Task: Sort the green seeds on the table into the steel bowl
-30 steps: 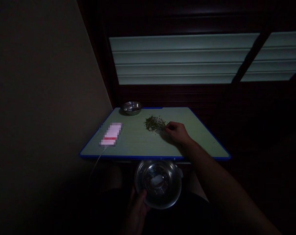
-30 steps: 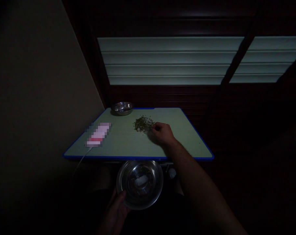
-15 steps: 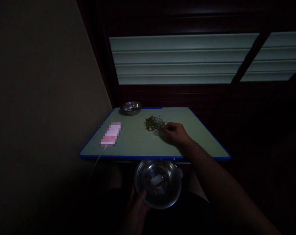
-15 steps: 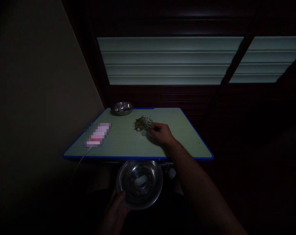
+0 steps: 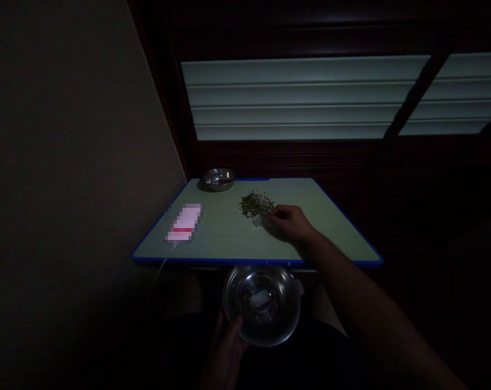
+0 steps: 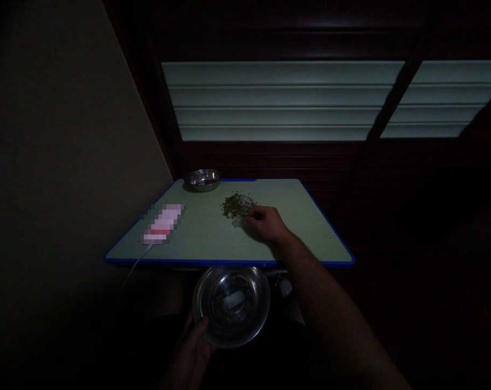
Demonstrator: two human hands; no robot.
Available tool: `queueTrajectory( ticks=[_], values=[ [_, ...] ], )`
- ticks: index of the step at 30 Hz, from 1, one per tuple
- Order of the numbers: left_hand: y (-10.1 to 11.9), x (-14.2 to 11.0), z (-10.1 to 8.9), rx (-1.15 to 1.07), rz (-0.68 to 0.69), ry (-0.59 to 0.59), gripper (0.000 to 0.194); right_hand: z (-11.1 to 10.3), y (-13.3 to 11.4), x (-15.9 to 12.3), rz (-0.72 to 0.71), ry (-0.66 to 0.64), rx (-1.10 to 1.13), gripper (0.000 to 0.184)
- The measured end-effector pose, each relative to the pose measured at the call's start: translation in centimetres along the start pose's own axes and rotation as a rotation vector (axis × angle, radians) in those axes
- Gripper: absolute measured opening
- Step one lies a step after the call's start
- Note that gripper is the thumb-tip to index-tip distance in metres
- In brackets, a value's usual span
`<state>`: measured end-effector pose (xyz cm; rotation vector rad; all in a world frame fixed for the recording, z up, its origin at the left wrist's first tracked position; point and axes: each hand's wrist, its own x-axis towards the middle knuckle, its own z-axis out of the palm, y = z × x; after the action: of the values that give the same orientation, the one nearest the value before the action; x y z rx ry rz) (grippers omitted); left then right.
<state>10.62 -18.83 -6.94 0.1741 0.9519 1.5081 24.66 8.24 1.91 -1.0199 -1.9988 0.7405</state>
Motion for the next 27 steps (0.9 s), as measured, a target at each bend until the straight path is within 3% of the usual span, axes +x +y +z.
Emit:
queueTrajectory(
  ticks=[11, 21, 27],
  values=[
    [-0.1, 0.2, -0.3, 0.005, 0.002, 0.014, 0.068, -0.1, -0.6, -0.2, 0.052, -0.078, 0.131, 0.023],
    [0.2, 0.2, 0.0, 0.007, 0.004, 0.003, 0.072, -0.3, -1.3, -0.5, 0.173, -0.334, 0.336, 0.025],
    [0.1, 0.2, 0.0, 0.008, 0.018, -0.009, 0.073, -0.3, -1.5, -0.8, 0.224, -0.363, 0.378, 0.024]
  ],
)
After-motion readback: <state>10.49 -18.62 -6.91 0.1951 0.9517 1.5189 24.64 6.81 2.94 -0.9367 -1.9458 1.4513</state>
